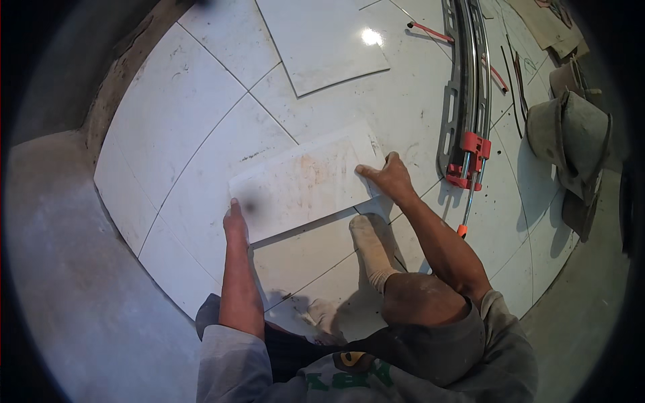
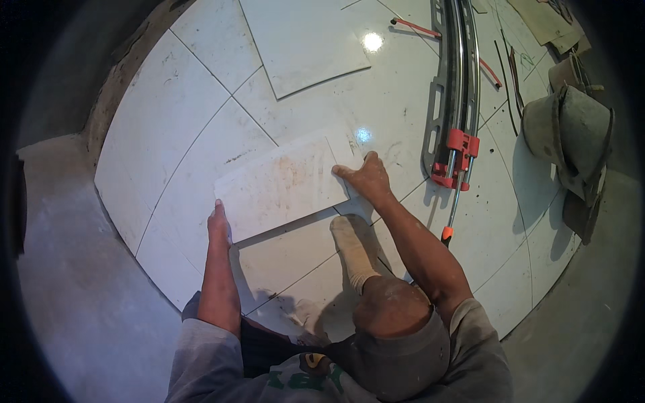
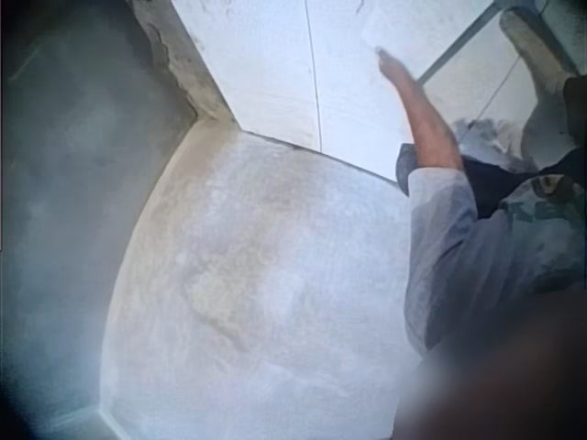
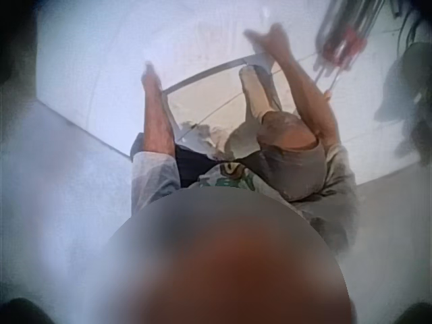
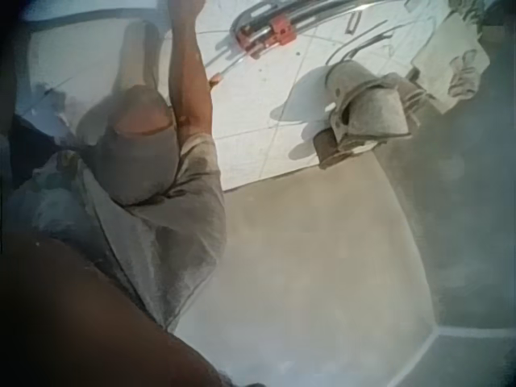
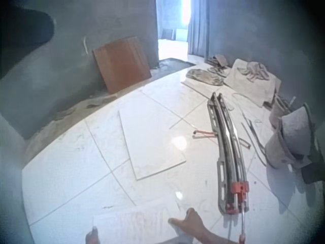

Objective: The recorder is tiling a floor in a room under renovation.

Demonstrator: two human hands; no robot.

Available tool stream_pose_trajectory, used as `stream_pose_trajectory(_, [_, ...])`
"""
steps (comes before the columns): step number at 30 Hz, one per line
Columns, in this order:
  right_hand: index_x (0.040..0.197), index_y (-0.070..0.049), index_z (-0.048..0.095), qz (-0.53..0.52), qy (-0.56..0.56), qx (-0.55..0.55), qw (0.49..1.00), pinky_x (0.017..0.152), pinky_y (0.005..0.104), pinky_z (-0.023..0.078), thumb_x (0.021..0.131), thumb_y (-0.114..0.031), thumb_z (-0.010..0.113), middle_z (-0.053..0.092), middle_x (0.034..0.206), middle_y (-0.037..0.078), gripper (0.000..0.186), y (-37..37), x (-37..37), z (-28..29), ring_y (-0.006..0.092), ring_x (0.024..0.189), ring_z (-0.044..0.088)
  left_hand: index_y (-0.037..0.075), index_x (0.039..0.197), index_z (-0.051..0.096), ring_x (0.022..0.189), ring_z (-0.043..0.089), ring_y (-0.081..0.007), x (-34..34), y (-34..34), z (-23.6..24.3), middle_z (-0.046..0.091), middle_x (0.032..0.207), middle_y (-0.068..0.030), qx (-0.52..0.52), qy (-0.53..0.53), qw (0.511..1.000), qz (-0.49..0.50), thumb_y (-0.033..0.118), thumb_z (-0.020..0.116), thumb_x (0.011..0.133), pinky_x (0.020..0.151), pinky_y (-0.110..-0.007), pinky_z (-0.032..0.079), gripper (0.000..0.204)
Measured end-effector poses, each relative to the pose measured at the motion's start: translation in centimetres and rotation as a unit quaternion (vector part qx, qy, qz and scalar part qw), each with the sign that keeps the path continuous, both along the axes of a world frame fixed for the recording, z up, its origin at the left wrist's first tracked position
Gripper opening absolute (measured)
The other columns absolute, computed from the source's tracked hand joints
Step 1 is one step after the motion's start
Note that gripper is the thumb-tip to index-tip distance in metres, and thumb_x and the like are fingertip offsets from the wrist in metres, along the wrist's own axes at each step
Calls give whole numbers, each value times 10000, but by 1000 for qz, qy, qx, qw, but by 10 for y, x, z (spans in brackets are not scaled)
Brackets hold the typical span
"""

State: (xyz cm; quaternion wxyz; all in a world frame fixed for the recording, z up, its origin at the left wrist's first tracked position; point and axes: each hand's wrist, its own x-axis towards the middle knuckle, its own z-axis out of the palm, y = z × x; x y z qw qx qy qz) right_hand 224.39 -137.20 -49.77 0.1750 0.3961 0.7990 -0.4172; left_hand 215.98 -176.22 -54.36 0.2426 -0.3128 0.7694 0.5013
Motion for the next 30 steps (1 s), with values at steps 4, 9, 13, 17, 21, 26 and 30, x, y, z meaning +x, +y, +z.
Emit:
stream_pose_trajectory(4, [1128,120,462,33,-31,-11,999,873,416,494,628,-520,807,598,1067,314,882,2,-3,1,394,1015,617,-78,1227,533,1020,590,-249,-1,4,-9,600,1171,-164,58,16,998,24,439,439,963,920,-336,445,588])
stream_pose_trajectory(9, [1145,116,466,39,-29,-30,998,866,408,498,627,-484,821,596,1077,318,868,5,-3,-1,388,1009,623,-81,1251,512,1040,584,-251,-7,1,-19,581,1205,-172,120,-36,989,81,469,446,949,931,-345,446,631])
stream_pose_trajectory(13, [1145,109,469,32,-19,-35,999,873,407,496,621,-477,827,598,1076,313,864,2,-6,-4,390,1014,620,-93,1153,578,996,602,-250,-5,-3,-30,620,1090,-195,28,30,995,88,608,467,894,843,-364,488,756])
stream_pose_trajectory(17, [1124,114,476,39,-32,-26,998,874,411,495,630,-476,825,596,1070,317,846,16,1,-6,394,1016,617,-140,1141,545,994,593,-283,0,46,1,603,1112,-228,-94,-42,994,34,691,424,872,890,-378,465,881])
stream_pose_trajectory(21, [1130,127,462,57,-41,-43,997,897,421,480,634,-488,814,599,1061,324,865,4,-13,7,400,1046,603,-177,964,595,851,601,-305,-7,29,3,636,900,-229,-228,-19,973,-22,738,407,851,769,-396,473,941])
stream_pose_trajectory(26, [1049,113,480,38,-27,-66,997,822,417,509,639,-502,810,626,978,302,810,14,-2,13,394,931,643,-137,845,634,848,604,-469,3,38,26,632,880,-326,-289,-22,955,-59,791,280,834,820,-482,448,993])
stream_pose_trajectory(30, [1023,98,487,39,-77,-59,994,803,413,513,635,-522,807,628,954,300,798,14,6,83,394,909,647,-141,837,628,845,607,-463,15,39,89,629,853,-327,-292,-38,951,-94,748,287,866,825,-475,447,952])
